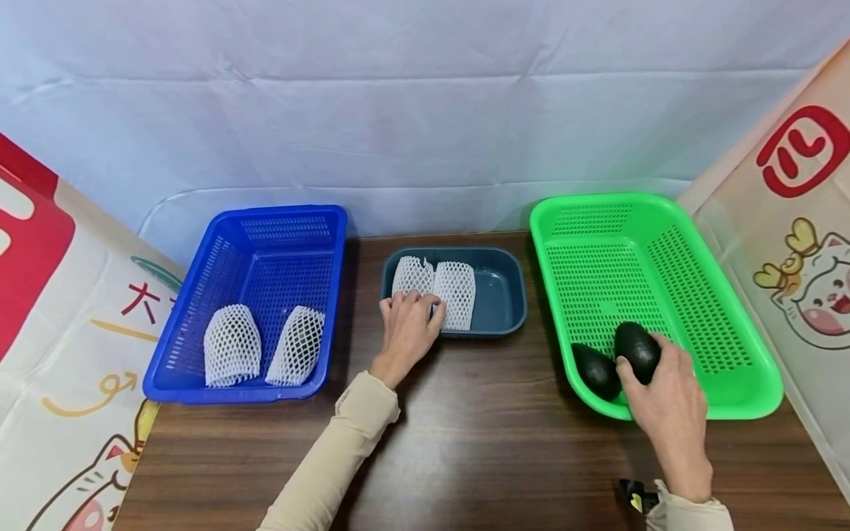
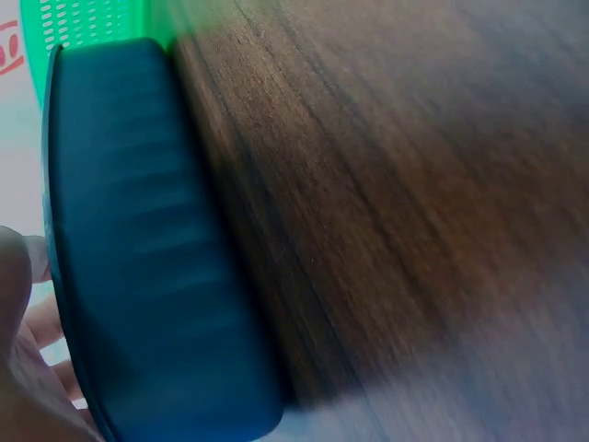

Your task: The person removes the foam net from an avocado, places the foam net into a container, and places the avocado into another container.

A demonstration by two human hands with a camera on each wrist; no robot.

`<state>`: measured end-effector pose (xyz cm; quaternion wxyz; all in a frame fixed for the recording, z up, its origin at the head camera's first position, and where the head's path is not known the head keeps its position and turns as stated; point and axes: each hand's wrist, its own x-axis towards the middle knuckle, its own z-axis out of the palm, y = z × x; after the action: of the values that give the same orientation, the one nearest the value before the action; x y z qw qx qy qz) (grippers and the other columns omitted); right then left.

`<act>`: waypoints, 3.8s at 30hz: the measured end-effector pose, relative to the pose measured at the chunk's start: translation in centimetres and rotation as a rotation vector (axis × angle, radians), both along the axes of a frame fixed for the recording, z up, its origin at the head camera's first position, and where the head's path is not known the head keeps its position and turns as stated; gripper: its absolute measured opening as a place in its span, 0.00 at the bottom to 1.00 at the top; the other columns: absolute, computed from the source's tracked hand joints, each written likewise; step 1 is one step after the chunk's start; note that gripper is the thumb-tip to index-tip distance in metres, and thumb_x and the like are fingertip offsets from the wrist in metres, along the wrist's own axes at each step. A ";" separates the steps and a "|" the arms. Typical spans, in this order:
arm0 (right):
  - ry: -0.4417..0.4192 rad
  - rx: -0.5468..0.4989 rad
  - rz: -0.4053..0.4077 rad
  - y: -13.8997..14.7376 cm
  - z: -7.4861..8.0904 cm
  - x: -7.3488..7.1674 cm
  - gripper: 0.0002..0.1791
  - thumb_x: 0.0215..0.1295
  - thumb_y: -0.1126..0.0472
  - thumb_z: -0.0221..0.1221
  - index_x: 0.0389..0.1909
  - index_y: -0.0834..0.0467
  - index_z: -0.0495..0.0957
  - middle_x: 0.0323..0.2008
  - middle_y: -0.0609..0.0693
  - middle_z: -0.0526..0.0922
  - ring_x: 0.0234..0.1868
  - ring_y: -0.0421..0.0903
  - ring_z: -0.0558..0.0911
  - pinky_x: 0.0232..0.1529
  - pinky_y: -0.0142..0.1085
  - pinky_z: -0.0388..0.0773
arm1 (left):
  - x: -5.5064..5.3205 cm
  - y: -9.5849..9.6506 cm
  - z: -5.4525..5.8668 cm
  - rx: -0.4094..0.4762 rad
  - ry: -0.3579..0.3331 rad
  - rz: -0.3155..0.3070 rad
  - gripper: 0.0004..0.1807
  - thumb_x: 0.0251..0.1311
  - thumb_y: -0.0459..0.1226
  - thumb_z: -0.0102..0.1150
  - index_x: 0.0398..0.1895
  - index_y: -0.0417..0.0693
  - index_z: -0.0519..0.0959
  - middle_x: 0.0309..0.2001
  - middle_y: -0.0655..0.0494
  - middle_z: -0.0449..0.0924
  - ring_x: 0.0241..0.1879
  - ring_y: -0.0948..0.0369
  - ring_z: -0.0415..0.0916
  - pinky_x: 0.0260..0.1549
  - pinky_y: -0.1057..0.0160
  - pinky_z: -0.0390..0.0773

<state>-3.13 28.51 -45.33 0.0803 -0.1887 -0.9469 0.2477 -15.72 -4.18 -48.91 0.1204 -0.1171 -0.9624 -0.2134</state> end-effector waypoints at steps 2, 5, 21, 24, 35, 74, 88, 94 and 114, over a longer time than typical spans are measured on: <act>-0.016 0.004 0.009 0.1 0.0 0.0 0.36 0.68 0.51 0.56 0.72 0.64 0.60 0.62 0.74 0.67 0.46 0.76 0.73 0.34 0.64 0.67 | 0.2 -0.2 0.1 0.020 -0.002 0.001 0.12 0.68 0.47 0.55 0.39 0.55 0.87 0.36 0.55 0.82 0.37 0.51 0.72 0.46 0.48 0.62; -0.038 0.017 0.035 0.2 0.0 0.0 0.36 0.69 0.52 0.54 0.72 0.66 0.59 0.62 0.75 0.66 0.47 0.76 0.73 0.35 0.64 0.68 | 0.8 -0.7 0.5 0.058 -0.024 0.001 0.11 0.67 0.46 0.56 0.39 0.55 0.86 0.34 0.56 0.81 0.38 0.52 0.72 0.46 0.48 0.61; -0.210 0.038 0.098 0.7 0.3 -0.5 0.32 0.72 0.52 0.51 0.69 0.67 0.62 0.64 0.76 0.62 0.54 0.78 0.67 0.41 0.68 0.67 | 3.3 -2.3 2.3 0.121 -0.065 -0.048 0.10 0.66 0.40 0.57 0.45 0.52 0.85 0.41 0.54 0.81 0.41 0.51 0.71 0.55 0.43 0.60; -0.216 0.042 0.101 0.6 0.3 -0.5 0.31 0.72 0.51 0.51 0.68 0.67 0.64 0.64 0.77 0.62 0.54 0.78 0.67 0.41 0.68 0.67 | 3.4 -2.4 2.5 0.126 -0.050 -0.056 0.10 0.66 0.40 0.57 0.45 0.52 0.86 0.43 0.54 0.81 0.43 0.51 0.71 0.56 0.43 0.59; 0.008 0.073 0.113 0.0 0.0 -0.3 0.28 0.70 0.50 0.57 0.62 0.66 0.72 0.58 0.75 0.71 0.53 0.75 0.71 0.45 0.66 0.67 | 4.1 -3.2 3.0 0.116 -0.038 -0.088 0.09 0.66 0.40 0.59 0.46 0.54 0.85 0.44 0.56 0.81 0.46 0.52 0.71 0.56 0.42 0.59; 0.275 -0.044 0.531 -3.8 -0.8 -0.9 0.33 0.54 0.56 0.72 0.62 0.54 0.76 0.60 0.61 0.77 0.63 0.64 0.72 0.58 0.58 0.66 | 4.7 -14.4 5.5 0.381 0.008 -0.057 0.20 0.61 0.34 0.65 0.57 0.44 0.79 0.54 0.44 0.80 0.54 0.46 0.74 0.55 0.45 0.69; 0.265 -0.008 0.512 -3.9 -0.8 -0.8 0.34 0.53 0.55 0.73 0.63 0.51 0.76 0.61 0.60 0.78 0.61 0.63 0.74 0.57 0.58 0.68 | 4.3 -19.0 4.4 0.304 -0.245 -0.028 0.28 0.64 0.42 0.64 0.65 0.42 0.72 0.62 0.38 0.73 0.62 0.42 0.67 0.60 0.40 0.66; 0.265 -0.004 0.496 -4.0 -0.8 -0.6 0.34 0.53 0.55 0.73 0.63 0.51 0.76 0.60 0.60 0.79 0.60 0.63 0.75 0.55 0.58 0.69 | 3.7 -20.8 4.0 0.262 -0.272 0.018 0.31 0.62 0.40 0.66 0.66 0.39 0.70 0.63 0.34 0.70 0.63 0.39 0.66 0.60 0.37 0.65; 0.259 0.011 0.472 -4.0 -0.9 -0.5 0.33 0.54 0.53 0.72 0.63 0.49 0.76 0.60 0.58 0.79 0.60 0.63 0.76 0.53 0.57 0.69 | 2.5 -21.6 3.4 0.171 -0.583 -0.083 0.46 0.55 0.37 0.71 0.75 0.40 0.57 0.70 0.26 0.57 0.71 0.32 0.54 0.66 0.32 0.57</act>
<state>-3.60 24.54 -46.19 0.1421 0.0708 -0.9478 0.2765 -13.27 -25.79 -45.47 -0.1603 -0.0795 -0.9293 -0.3231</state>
